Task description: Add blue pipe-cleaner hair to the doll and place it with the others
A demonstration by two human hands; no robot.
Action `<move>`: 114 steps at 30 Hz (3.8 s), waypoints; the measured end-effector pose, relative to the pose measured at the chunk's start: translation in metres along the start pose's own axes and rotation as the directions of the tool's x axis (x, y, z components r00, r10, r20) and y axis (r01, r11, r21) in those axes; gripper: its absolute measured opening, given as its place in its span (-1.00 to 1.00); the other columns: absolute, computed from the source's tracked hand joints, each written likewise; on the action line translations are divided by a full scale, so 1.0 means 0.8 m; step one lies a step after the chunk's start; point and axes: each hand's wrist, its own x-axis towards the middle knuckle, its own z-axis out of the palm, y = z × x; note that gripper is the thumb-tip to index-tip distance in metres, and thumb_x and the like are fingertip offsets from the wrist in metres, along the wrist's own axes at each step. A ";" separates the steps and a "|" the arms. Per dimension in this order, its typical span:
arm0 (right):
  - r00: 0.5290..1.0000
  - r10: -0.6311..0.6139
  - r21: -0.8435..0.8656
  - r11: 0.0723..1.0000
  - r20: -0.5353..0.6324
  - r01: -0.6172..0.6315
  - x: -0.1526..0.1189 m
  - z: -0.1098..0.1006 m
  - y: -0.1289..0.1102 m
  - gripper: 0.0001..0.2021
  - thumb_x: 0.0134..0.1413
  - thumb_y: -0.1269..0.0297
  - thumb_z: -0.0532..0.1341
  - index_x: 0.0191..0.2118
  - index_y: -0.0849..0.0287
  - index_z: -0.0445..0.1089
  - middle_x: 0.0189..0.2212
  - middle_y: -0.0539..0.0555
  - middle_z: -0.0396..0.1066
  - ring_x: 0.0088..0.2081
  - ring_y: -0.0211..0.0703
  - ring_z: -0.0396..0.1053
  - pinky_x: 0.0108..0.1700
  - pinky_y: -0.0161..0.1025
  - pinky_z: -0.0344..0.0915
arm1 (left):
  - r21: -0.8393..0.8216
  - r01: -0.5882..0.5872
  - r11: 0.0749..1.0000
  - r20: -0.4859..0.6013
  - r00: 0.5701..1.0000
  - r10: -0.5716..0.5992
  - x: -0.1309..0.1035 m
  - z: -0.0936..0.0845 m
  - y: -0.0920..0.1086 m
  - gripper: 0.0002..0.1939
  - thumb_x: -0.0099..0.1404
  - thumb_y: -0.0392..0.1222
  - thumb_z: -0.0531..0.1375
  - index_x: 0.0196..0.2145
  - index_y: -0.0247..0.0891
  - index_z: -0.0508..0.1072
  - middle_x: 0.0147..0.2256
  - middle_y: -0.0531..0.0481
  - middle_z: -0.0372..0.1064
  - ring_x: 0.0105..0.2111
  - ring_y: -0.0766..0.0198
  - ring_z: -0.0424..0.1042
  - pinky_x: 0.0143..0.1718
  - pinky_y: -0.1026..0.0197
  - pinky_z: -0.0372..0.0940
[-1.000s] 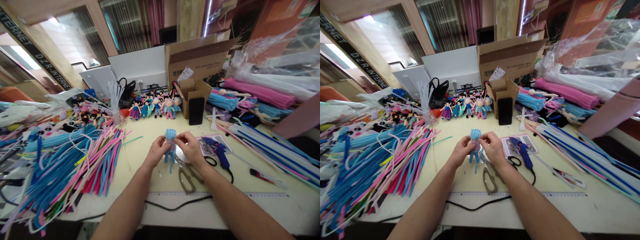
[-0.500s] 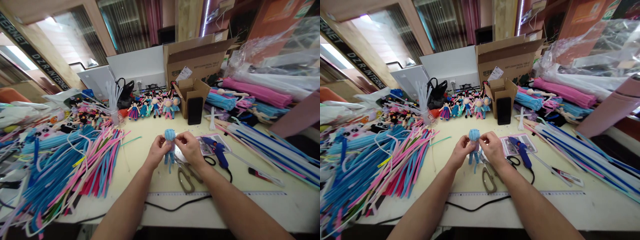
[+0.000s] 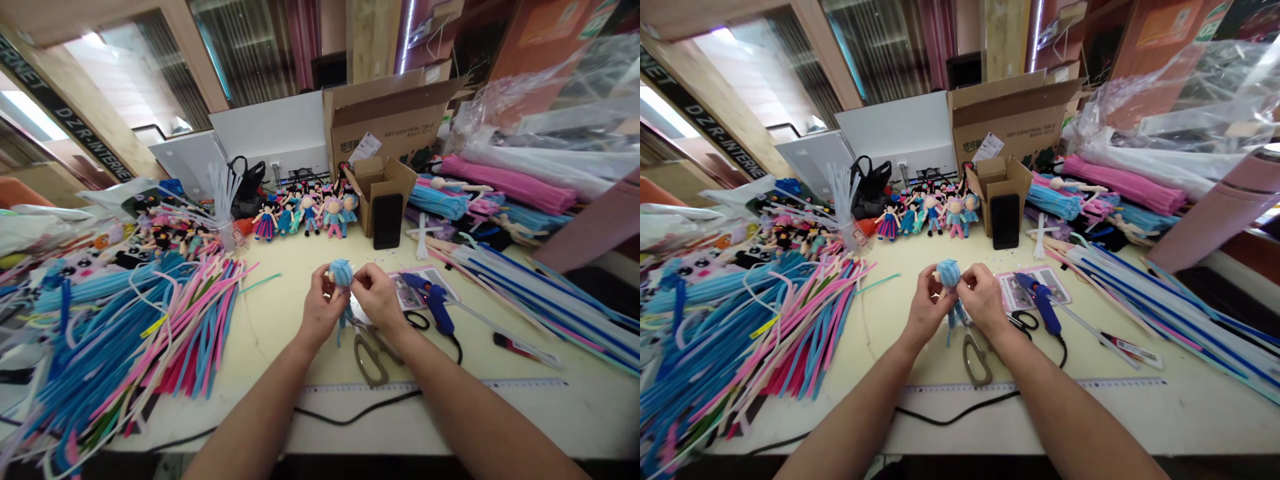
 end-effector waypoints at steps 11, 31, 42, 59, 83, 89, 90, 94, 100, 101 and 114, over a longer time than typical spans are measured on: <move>0.974 0.179 0.387 0.895 0.140 -0.220 0.001 -0.002 -0.004 -0.85 -0.01 0.19 0.21 -0.40 0.17 0.38 -0.49 -0.01 0.38 -0.42 -0.20 0.32 -0.34 -0.27 0.25 | -0.240 0.106 0.965 0.057 0.994 -0.095 0.015 -0.013 -0.002 -0.39 0.04 -0.15 0.32 0.02 -0.17 0.19 -0.29 0.03 0.36 -0.43 0.36 0.30 -0.48 0.33 0.19; 0.953 0.193 0.474 0.833 0.233 -0.285 0.009 -0.006 0.004 -0.81 -0.16 0.20 0.33 -0.50 0.17 0.35 -0.57 -0.07 0.29 -0.50 -0.28 0.18 -0.43 -0.30 0.12 | -0.364 0.295 0.883 0.332 0.927 -0.172 0.016 -0.022 -0.002 -0.45 0.04 -0.10 0.34 -0.02 -0.19 0.30 -0.40 0.09 0.28 -0.50 0.41 0.23 -0.54 0.35 0.10; 0.964 0.140 0.405 0.886 0.228 -0.224 0.008 -0.007 0.005 -0.85 -0.12 0.24 0.29 -0.48 0.16 0.32 -0.56 -0.07 0.28 -0.49 -0.27 0.20 -0.43 -0.30 0.15 | -0.362 0.268 0.893 0.326 0.934 -0.148 0.015 -0.021 0.002 -0.44 0.04 -0.11 0.33 -0.01 -0.21 0.29 -0.37 0.05 0.32 -0.47 0.40 0.24 -0.52 0.35 0.09; 0.986 0.054 0.108 0.992 0.156 -0.072 0.001 0.002 0.011 -0.81 0.00 0.19 0.22 -0.27 0.16 0.35 -0.31 0.07 0.38 -0.34 -0.17 0.30 -0.27 -0.19 0.27 | -0.306 0.312 0.900 0.082 0.950 -0.301 0.024 -0.023 -0.012 -0.45 -0.01 -0.08 0.35 -0.09 -0.23 0.27 -0.43 0.10 0.33 -0.56 0.44 0.24 -0.59 0.37 0.08; 0.704 0.388 0.436 0.580 0.595 -0.688 -0.001 0.010 0.015 -0.70 -0.16 0.09 0.34 -0.32 0.18 0.41 -0.48 -0.02 0.40 -0.51 -0.29 0.32 -0.49 -0.34 0.28 | -0.292 0.308 0.906 0.035 0.950 -0.312 0.032 -0.033 -0.013 -0.73 -0.04 -0.06 0.34 -0.43 -0.31 0.49 -0.53 0.08 0.34 -0.59 0.45 0.19 -0.51 0.31 0.08; 0.689 0.413 0.446 0.543 0.596 -0.711 0.000 0.010 0.018 -0.67 -0.31 0.13 0.42 -0.35 0.14 0.44 -0.44 -0.04 0.40 -0.47 -0.28 0.31 -0.44 -0.28 0.35 | -0.333 0.393 0.857 0.139 0.919 -0.368 0.030 -0.035 -0.012 -0.64 -0.02 0.00 0.34 -0.34 -0.30 0.47 -0.46 0.05 0.36 -0.49 0.40 0.31 -0.46 0.32 0.16; 0.693 0.408 0.462 0.532 0.595 -0.710 0.000 0.010 0.019 -0.66 -0.31 0.12 0.42 -0.34 0.13 0.45 -0.42 -0.04 0.41 -0.45 -0.27 0.32 -0.43 -0.26 0.36 | -0.324 0.403 0.856 0.175 0.915 -0.364 0.029 -0.034 -0.014 -0.63 -0.01 0.02 0.33 -0.31 -0.30 0.46 -0.45 0.04 0.37 -0.47 0.38 0.33 -0.45 0.31 0.18; 0.699 0.403 0.467 0.536 0.591 -0.704 0.000 0.012 0.020 -0.65 -0.29 0.12 0.41 -0.32 0.14 0.43 -0.40 -0.03 0.42 -0.44 -0.25 0.34 -0.41 -0.25 0.35 | -0.268 0.382 0.884 0.221 0.918 -0.330 0.027 -0.032 -0.020 -0.61 0.02 0.02 0.32 -0.27 -0.30 0.44 -0.42 0.03 0.37 -0.45 0.34 0.36 -0.42 0.28 0.22; 0.728 0.404 0.426 0.614 0.554 -0.664 0.001 0.011 0.017 -0.65 -0.27 0.10 0.38 -0.34 0.15 0.34 -0.50 -0.07 0.37 -0.51 -0.27 0.31 -0.56 -0.35 0.21 | -0.227 0.336 0.914 0.192 0.936 -0.296 0.028 -0.030 -0.016 -0.67 0.02 0.00 0.31 -0.38 -0.30 0.39 -0.56 0.14 0.23 -0.59 0.44 0.21 -0.58 0.35 0.12; 0.736 0.393 0.436 0.617 0.551 -0.656 0.001 0.011 0.017 -0.65 -0.27 0.11 0.38 -0.34 0.15 0.33 -0.51 -0.07 0.37 -0.52 -0.27 0.30 -0.56 -0.36 0.19 | -0.229 0.335 0.914 0.198 0.935 -0.293 0.028 -0.029 -0.014 -0.67 0.03 0.00 0.30 -0.38 -0.29 0.38 -0.57 0.15 0.21 -0.60 0.45 0.20 -0.59 0.35 0.10; 0.853 0.247 0.535 0.689 0.460 -0.489 -0.002 0.020 0.019 -0.78 -0.17 0.20 0.30 -0.42 0.13 0.26 -0.59 -0.15 0.24 -0.58 -0.36 0.17 -0.54 -0.39 0.11 | -0.190 0.248 0.950 0.223 0.953 -0.204 0.026 -0.031 -0.015 -0.66 0.05 -0.01 0.30 -0.34 -0.30 0.35 -0.57 0.16 0.18 -0.61 0.45 0.20 -0.58 0.34 0.13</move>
